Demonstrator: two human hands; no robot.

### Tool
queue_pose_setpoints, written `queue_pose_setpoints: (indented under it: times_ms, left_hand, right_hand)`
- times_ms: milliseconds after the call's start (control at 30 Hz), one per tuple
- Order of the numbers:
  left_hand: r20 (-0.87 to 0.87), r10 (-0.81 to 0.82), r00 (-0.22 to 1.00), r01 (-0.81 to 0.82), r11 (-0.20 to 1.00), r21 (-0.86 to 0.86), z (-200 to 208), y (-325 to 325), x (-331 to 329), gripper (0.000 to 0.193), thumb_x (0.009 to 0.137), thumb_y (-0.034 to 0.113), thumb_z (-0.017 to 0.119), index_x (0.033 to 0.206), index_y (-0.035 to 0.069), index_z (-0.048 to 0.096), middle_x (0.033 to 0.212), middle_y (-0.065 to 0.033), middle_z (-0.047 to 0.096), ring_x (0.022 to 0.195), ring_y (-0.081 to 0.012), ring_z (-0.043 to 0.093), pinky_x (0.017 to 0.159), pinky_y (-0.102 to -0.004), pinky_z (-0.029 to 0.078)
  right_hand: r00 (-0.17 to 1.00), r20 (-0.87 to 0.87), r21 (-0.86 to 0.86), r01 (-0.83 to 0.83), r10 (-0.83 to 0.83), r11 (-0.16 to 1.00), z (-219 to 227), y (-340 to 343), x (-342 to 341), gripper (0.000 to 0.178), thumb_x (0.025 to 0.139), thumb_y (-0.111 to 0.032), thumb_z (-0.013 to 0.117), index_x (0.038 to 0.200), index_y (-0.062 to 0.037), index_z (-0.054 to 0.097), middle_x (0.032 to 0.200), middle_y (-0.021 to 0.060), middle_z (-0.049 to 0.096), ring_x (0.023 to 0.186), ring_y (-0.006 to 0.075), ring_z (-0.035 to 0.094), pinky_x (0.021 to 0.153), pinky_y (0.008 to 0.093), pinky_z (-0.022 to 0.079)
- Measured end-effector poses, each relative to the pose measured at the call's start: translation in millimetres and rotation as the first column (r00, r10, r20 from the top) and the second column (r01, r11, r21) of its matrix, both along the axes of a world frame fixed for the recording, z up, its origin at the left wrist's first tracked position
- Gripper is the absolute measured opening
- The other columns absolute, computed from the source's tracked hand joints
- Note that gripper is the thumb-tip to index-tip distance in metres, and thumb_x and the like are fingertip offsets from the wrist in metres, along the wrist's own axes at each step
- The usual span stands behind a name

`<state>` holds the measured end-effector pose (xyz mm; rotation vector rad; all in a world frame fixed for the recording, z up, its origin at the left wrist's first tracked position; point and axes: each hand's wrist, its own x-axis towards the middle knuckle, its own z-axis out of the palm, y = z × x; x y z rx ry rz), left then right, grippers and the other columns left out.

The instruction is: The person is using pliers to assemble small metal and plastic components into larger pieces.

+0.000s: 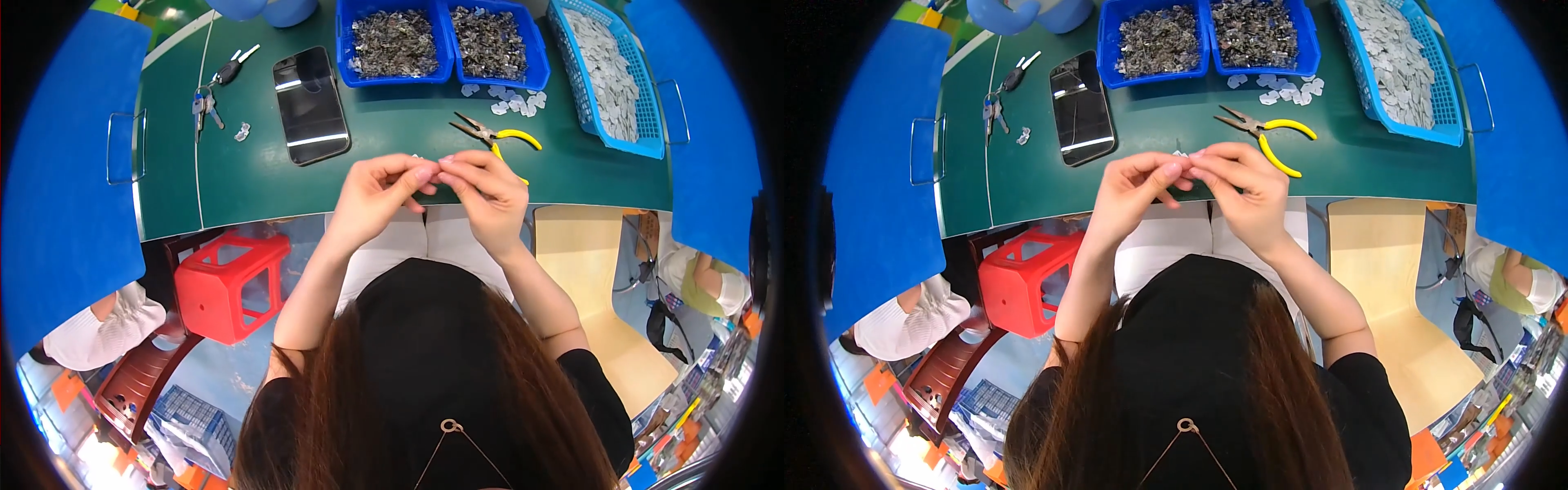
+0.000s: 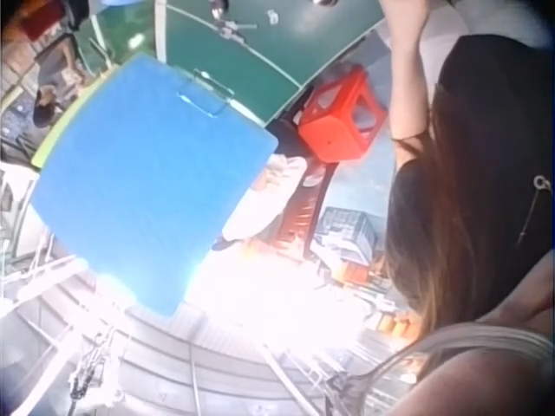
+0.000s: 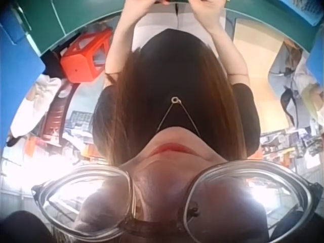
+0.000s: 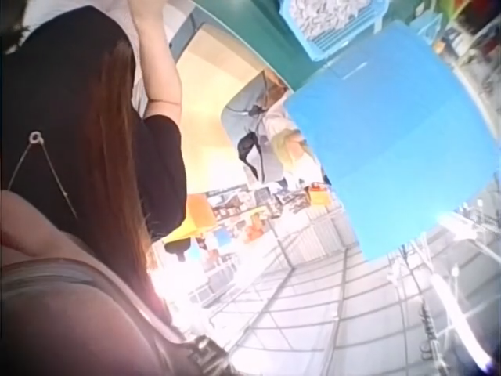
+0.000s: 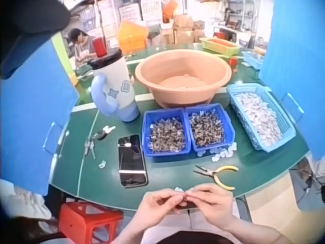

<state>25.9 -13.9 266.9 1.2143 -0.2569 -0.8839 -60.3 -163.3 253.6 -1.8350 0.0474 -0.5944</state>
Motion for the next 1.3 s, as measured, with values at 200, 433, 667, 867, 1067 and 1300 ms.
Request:
queue_pose_setpoints:
  times_ms: [200, 433, 667, 867, 1067, 1300]
  left_hand:
    - [0.907, -0.315, 0.281, -0.322, 0.859, 0.398, -5.5, -1.0, 12.3, 0.017, 0.072, 0.018, 0.07, 0.089, 0.015, 0.067, 0.088, 0.0003, 0.057, 0.078, -0.0176, 0.057, 0.061, -0.0306, 0.047]
    - [0.471, 0.064, 0.88, -0.161, 0.972, 0.169, -11.8, -5.1, 4.8, 0.012, 0.079, 0.004, 0.066, 0.091, 0.001, 0.064, 0.09, -0.0032, 0.062, 0.082, -0.012, 0.059, 0.069, -0.0246, 0.051]
    - [0.328, 0.369, 0.869, -0.36, 0.929, -0.092, 10.9, -11.1, -14.2, 0.016, 0.081, -0.001, 0.064, 0.097, -0.005, 0.064, 0.093, -0.0082, 0.064, 0.082, -0.013, 0.062, 0.073, -0.0236, 0.052]
    - [0.325, 0.413, 0.851, -0.384, 0.911, -0.154, 15.5, -10.9, -18.5, 0.019, 0.081, -0.002, 0.064, 0.1, -0.005, 0.064, 0.097, -0.0109, 0.064, 0.085, -0.0142, 0.063, 0.074, -0.0228, 0.052]
    - [0.315, 0.42, 0.851, -0.394, 0.908, -0.146, 15.6, -10.9, -19.4, 0.018, 0.081, -0.002, 0.064, 0.099, -0.005, 0.065, 0.095, -0.0105, 0.064, 0.085, -0.0139, 0.063, 0.073, -0.0224, 0.052]
    - [0.36, 0.412, 0.837, -0.388, 0.911, -0.14, 15.7, -7.6, -19.4, 0.017, 0.082, -0.002, 0.063, 0.098, -0.005, 0.065, 0.093, -0.0103, 0.064, 0.082, -0.0135, 0.063, 0.073, -0.0231, 0.052]
  right_hand:
    - [0.981, -0.178, 0.314, 0.137, -0.083, 0.939, 0.1, -3.0, 2.0, 0.017, 0.078, 0.005, 0.064, 0.095, 0.0045, 0.067, 0.096, 0.0109, 0.06, 0.077, 0.0138, 0.06, 0.07, 0.0229, 0.05]
    - [0.98, -0.197, 0.502, 0.067, 0.038, 0.862, 8.7, 8.6, 4.6, 0.018, 0.077, 0.005, 0.065, 0.095, 0.005, 0.067, 0.094, 0.0111, 0.061, 0.076, 0.0147, 0.061, 0.07, 0.0233, 0.05]
    - [0.998, -0.002, 0.146, 0.06, -0.061, 0.987, 21.7, 8.7, 10.5, 0.017, 0.074, 0.009, 0.066, 0.09, 0.0044, 0.067, 0.088, 0.0109, 0.063, 0.077, 0.0146, 0.06, 0.069, 0.0229, 0.049]
    - [0.989, 0.126, 0.005, 0.078, -0.078, 0.997, 28.1, 10.4, 13.8, 0.018, 0.073, 0.009, 0.067, 0.089, 0.002, 0.068, 0.087, 0.0099, 0.063, 0.079, 0.014, 0.059, 0.065, 0.022, 0.046]
    - [0.986, 0.151, -0.034, 0.073, -0.067, 0.997, 28.0, 8.1, 16.0, 0.017, 0.072, 0.009, 0.068, 0.087, 0.0011, 0.068, 0.084, 0.0079, 0.061, 0.075, 0.0131, 0.057, 0.061, 0.0212, 0.044]
    - [0.995, 0.097, -0.111, 0.034, -0.023, 0.993, 35.5, 5.1, 17.8, 0.018, 0.072, 0.004, 0.069, 0.089, -0.0011, 0.069, 0.082, 0.0055, 0.058, 0.074, 0.0127, 0.055, 0.058, 0.0216, 0.041]
